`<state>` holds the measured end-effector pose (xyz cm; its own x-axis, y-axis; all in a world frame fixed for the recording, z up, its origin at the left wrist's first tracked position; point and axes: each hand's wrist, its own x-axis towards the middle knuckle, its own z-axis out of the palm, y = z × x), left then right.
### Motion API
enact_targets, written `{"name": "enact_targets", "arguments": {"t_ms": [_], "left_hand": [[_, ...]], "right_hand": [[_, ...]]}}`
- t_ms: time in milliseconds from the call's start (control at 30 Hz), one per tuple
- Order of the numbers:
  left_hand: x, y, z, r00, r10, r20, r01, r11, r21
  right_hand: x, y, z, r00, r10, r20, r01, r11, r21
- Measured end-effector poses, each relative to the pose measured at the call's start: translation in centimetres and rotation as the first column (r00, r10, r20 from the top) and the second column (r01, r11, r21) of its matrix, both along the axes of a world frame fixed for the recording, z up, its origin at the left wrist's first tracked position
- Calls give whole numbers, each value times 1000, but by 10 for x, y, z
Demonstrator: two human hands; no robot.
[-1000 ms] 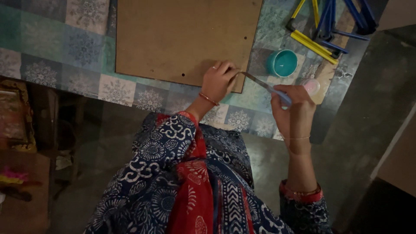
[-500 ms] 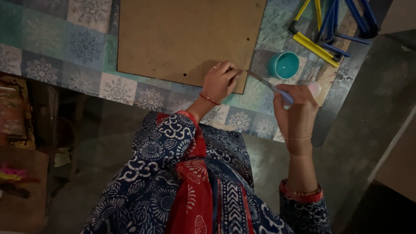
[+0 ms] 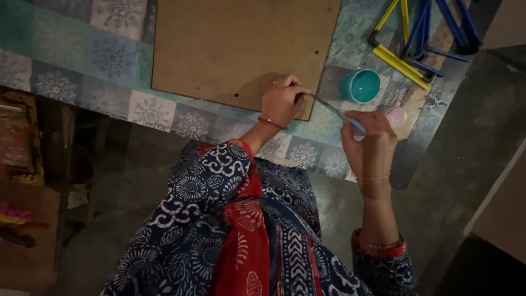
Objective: The person places a square wooden backing board over a framed picture on the work table and presses it into position. They then pick up a small knife and run it along the edges of the board, trimming the overhanging backing material while holding the board steady with the other hand.
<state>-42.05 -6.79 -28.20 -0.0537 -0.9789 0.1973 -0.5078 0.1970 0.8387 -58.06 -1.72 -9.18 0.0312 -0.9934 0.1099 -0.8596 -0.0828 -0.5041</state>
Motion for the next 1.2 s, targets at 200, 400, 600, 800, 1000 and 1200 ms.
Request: {"name": "enact_targets", "arguments": {"t_ms": [200,400,600,800,1000,1200], "left_hand": [[1,0,-1,1000,7,-12,-7,1000,6],[3,0,-3,1000,-8,-18,8,1000,1],[4,1,-2,1000,-14,-10,14,1000,25],[4,2,-1,1000,-12,-10,12,1000,25],[5,2,-1,1000,-19,-15,19,1000,8],[4,5,-5,999,-26,-19,26,1000,4]], "right_hand": [[4,-1,4,999,27,27,-28,999,35],[7,0,7,999,32,8,-32,999,42],[8,2,4,998,61,9,-61,998,19],[7,4,2,998,67,8,-67,998,18],[9,4,4,997,71,14,-71,997,23],[14,-1,10,995,99,-3,-99,994,43]]}}
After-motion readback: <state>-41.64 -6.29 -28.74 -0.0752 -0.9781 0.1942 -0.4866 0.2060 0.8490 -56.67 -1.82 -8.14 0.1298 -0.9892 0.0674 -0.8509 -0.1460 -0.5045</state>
